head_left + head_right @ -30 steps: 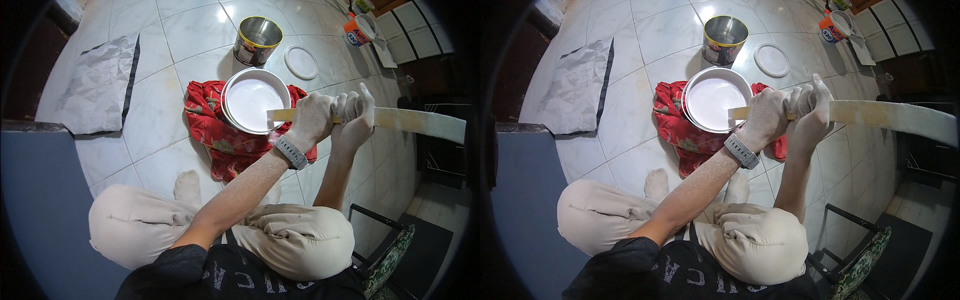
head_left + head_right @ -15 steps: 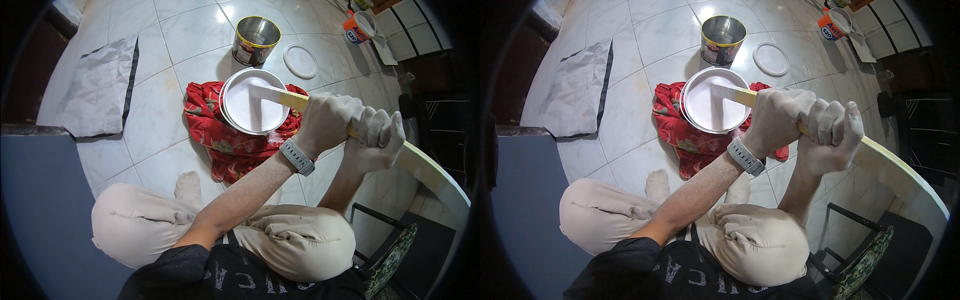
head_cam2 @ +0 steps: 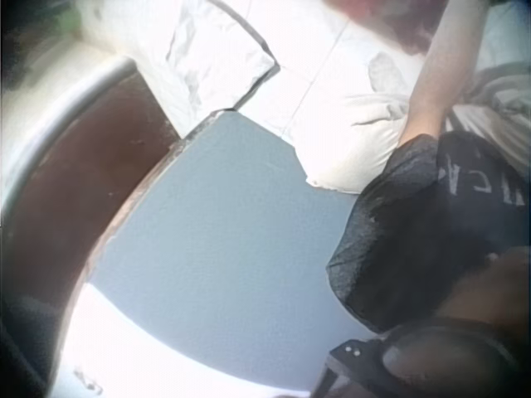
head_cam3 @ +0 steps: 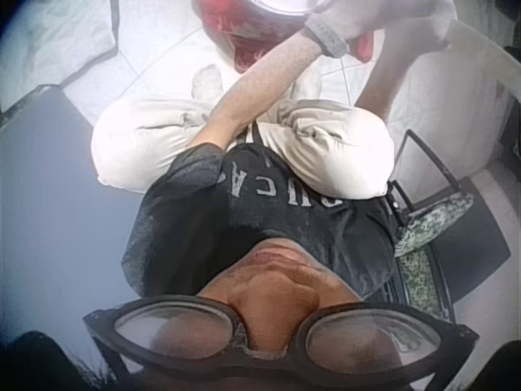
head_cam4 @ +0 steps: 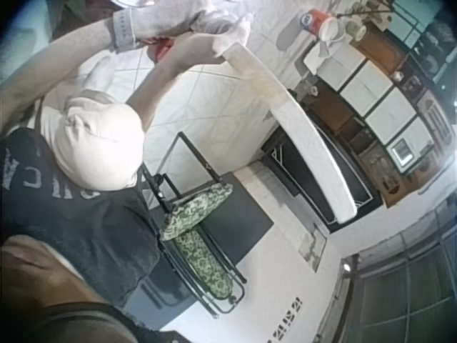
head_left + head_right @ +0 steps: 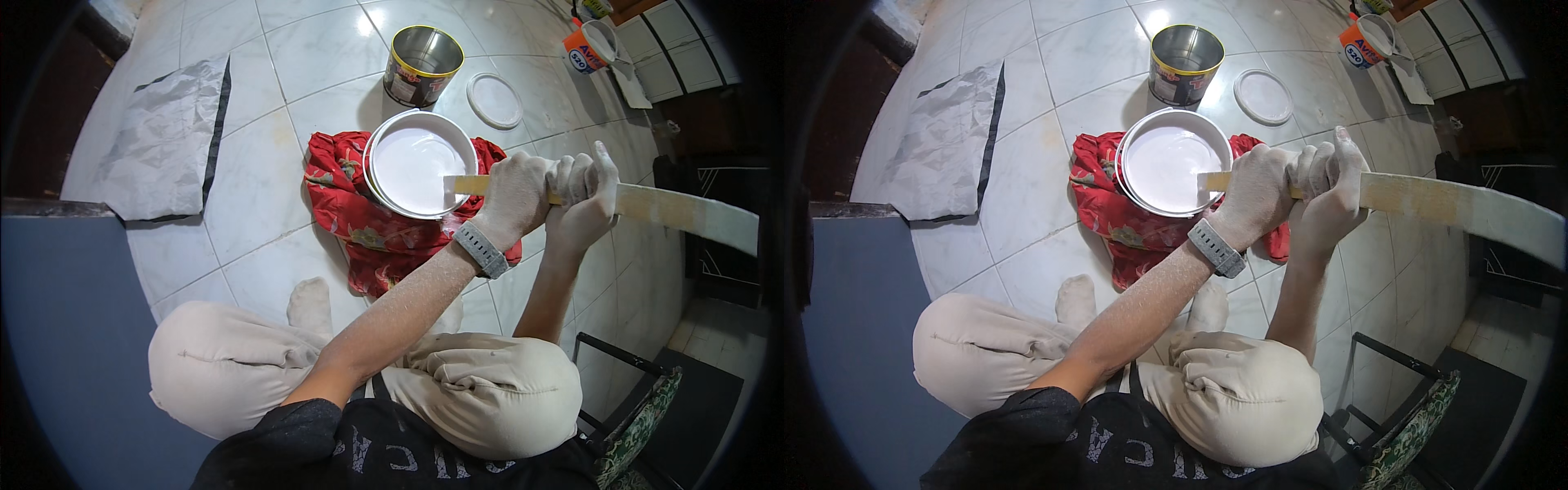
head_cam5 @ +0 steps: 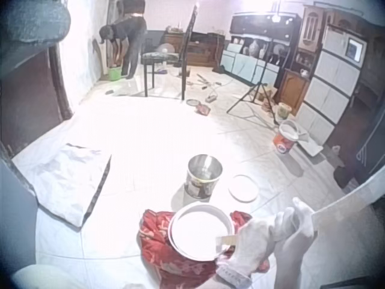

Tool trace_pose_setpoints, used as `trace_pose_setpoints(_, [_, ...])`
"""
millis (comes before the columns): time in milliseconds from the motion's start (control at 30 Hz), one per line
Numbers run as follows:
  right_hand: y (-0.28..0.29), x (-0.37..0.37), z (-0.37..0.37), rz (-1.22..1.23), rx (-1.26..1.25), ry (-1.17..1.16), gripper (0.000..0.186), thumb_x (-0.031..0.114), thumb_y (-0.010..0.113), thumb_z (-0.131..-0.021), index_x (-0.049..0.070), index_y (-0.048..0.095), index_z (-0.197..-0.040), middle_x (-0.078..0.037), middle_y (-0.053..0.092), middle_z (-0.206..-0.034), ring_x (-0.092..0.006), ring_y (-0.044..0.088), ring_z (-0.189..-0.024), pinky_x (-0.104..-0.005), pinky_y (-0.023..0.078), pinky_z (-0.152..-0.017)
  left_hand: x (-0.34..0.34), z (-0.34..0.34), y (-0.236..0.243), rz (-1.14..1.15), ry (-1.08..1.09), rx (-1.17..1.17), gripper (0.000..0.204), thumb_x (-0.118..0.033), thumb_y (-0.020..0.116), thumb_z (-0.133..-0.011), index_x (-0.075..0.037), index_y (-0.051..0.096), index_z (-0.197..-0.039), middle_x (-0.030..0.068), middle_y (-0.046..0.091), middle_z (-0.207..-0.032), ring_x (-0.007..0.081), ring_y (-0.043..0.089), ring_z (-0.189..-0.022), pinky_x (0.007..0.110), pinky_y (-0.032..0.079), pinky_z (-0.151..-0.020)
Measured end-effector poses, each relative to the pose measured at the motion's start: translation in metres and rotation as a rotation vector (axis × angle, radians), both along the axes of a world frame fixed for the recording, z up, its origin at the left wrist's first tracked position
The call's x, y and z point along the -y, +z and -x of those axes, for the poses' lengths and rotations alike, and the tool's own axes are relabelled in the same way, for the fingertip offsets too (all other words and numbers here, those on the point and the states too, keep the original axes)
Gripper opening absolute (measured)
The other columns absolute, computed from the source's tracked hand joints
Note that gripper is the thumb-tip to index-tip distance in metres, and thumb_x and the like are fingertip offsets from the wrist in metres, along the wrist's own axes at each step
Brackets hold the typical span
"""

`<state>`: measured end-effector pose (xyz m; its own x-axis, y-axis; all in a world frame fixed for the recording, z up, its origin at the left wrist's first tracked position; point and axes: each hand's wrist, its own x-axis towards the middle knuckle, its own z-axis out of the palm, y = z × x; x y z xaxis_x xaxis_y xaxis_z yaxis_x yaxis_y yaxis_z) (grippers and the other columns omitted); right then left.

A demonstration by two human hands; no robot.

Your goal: The person sits on the floor and stirs white paint in a bucket using a wooden stick. The person repeatedly dips the stick into the paint and rotates it to mix the contents.

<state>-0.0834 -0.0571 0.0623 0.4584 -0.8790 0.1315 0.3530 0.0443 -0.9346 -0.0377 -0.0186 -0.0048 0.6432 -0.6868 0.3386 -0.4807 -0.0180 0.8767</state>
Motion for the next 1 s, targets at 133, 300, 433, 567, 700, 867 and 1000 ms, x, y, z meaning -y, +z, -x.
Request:
trace_pose_setpoints(133, [-0.010,0.010,0.006,-0.107,0.069,0.028,0.050,0.020,0.052,-0.094,0.019,0.022,-0.054,0.004,0.019,-0.047,-0.0087,0.017,-0.043,-0.0283,0.022,-0.047,0.000,0.004,-0.002,-0.146,-0.003,0.012,0.011,-0.017,0.068,-0.077,-0.005,0.068,-0.075,0.0184,0.067,-0.071,0.0363,0.068,-0.073,0.044,0.055,-0.069])
trace_pose_setpoints(300, [-0.005,0.011,0.021,-0.116,0.191,-0.008,0.047,0.021,0.050,-0.094,0.019,0.024,-0.054,0.005,0.019,-0.046,-0.0076,0.018,-0.040,-0.0263,0.021,-0.043,-0.001,0.012,0.007,-0.179,-0.042,0.128,0.010,-0.017,0.065,-0.079,-0.008,0.068,-0.077,0.0156,0.067,-0.070,0.0332,0.069,-0.072,0.042,0.055,-0.067])
trace_pose_setpoints(433, [0.017,0.007,0.036,0.037,0.254,-0.068,0.042,0.019,0.045,-0.096,0.020,0.026,-0.058,0.005,0.022,-0.045,-0.0053,0.019,-0.037,-0.0237,0.024,-0.040,-0.003,0.021,0.035,-0.035,-0.109,0.152,0.011,-0.018,0.060,-0.082,-0.010,0.066,-0.077,0.0118,0.068,-0.072,0.0285,0.070,-0.071,0.041,0.055,-0.066])
trace_pose_setpoints(567, [0.044,-0.004,0.047,0.118,0.356,-0.036,0.041,0.021,0.044,-0.096,0.020,0.027,-0.058,0.006,0.023,-0.045,-0.0035,0.021,-0.035,-0.0203,0.028,-0.040,0.002,0.030,0.052,0.226,-0.055,0.200,0.011,-0.020,0.069,-0.077,-0.013,0.061,-0.073,0.0073,0.063,-0.064,0.0280,0.067,-0.064,0.040,0.052,-0.059])
trace_pose_setpoints(700, [0.045,-0.007,0.051,0.202,0.353,0.005,0.041,0.025,0.046,-0.095,0.020,0.029,-0.058,0.006,0.024,-0.045,-0.0040,0.024,-0.036,-0.0206,0.030,-0.042,0.002,0.028,0.053,0.320,-0.041,0.239,0.012,-0.020,0.067,-0.077,-0.013,0.060,-0.071,0.0071,0.063,-0.065,0.0277,0.067,-0.064,0.040,0.051,-0.058])
trace_pose_setpoints(867, [0.015,-0.003,0.029,0.139,0.238,-0.331,0.033,0.027,0.048,-0.094,0.012,0.042,-0.064,0.004,0.026,-0.049,-0.0059,0.024,-0.039,-0.0225,0.030,-0.043,0.005,0.016,0.032,0.267,-0.063,0.152,0.010,-0.020,0.064,-0.079,-0.012,0.062,-0.072,0.0082,0.067,-0.071,0.0290,0.067,-0.068,0.042,0.051,-0.063])
trace_pose_setpoints(1000, [-0.009,0.004,0.015,0.141,0.131,-0.054,0.031,0.015,0.050,-0.093,0.008,0.043,-0.064,0.003,0.026,-0.050,-0.0069,0.021,-0.042,-0.0263,0.024,-0.044,0.005,0.005,0.004,0.089,-0.047,0.041,0.008,-0.018,0.066,-0.078,-0.011,0.065,-0.073,0.0113,0.067,-0.073,0.0325,0.067,-0.071,0.044,0.052,-0.065])
